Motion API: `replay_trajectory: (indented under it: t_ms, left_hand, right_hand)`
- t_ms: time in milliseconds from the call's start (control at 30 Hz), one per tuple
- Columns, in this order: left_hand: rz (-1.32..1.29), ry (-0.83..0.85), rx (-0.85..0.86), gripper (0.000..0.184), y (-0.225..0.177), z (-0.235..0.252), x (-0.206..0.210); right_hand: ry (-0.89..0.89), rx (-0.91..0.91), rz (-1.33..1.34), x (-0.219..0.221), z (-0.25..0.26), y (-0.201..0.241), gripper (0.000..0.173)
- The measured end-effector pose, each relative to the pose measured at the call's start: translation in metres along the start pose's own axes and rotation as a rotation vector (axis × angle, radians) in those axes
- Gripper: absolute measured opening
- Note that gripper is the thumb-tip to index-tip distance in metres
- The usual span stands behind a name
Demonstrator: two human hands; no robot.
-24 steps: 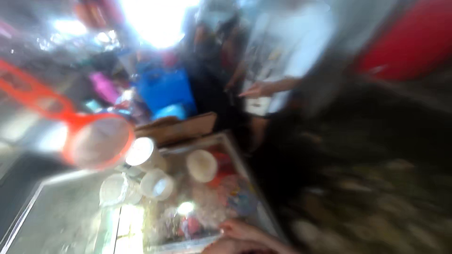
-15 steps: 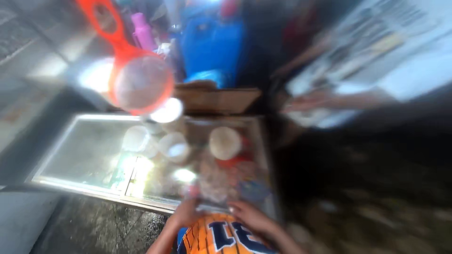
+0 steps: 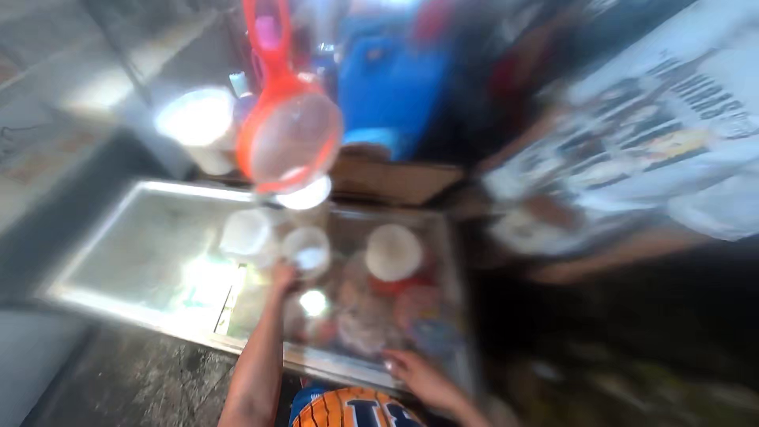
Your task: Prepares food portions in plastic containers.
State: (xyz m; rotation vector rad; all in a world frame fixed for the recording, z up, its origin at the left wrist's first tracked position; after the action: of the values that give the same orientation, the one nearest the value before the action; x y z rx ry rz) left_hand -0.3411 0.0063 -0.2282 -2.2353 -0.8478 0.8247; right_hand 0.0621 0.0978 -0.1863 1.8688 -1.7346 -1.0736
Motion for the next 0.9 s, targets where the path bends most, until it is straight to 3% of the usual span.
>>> replay_trajectory:
  t_ms: [100,300,467,533,600,733,833,900]
  left_hand:
    - [0.302,-0.041,0.064,0.05,-0.018,-0.033,0.005]
    - [0.596,0.246,0.126,0.052,-0.005,-0.111,0.061]
    - [0.654,0.446,0.18,0.058,0.013,-0.132,0.123]
    - [0.719,0.485,0.229,0.068,-0.008,-0.138,0.127]
    - [0.71,0.449,0.368,0.07,-0.072,-0.152,0.117]
    - [0.478,0.328,0.851,0.055,-0.26,-0.195,0.124]
    - [0.517,0.246,1.035,0.06,-0.378,-0.198,0.189]
    - [0.742,0.179,1.03,0.061,-0.418,-0.171,0.248]
  right_hand:
    - [-0.096,0.013,0.103,0.0,-0.007,0.007,0.05]
    - [-0.199,0.013,0.259,-0.003,-0.02,0.013,0.047]
    - [-0.438,-0.078,0.316,-0.091,-0.032,0.054,0.042]
    - [-0.54,-0.161,0.277,-0.141,-0.041,0.08,0.039]
    - [-0.638,-0.265,0.248,-0.187,-0.053,0.109,0.039]
    - [-0.732,-0.423,0.341,-0.241,-0.051,0.129,0.033]
    - [-0.697,-0.468,0.399,-0.252,-0.03,0.129,0.033]
    - [-0.588,-0.446,0.395,-0.241,-0.012,0.12,0.034]
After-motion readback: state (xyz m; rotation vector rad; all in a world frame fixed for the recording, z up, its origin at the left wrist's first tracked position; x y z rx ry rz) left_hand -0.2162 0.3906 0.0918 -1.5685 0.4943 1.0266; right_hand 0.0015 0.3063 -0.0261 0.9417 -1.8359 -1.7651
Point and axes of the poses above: each hand's wrist, its own z-axis towards the middle knuckle, its own x-axis out of the palm, y = z × x, the point moved 7 cm from there along z, towards the middle knuckle, and after that the axes turned 4 degrees about -x, right-handed, at the moved point
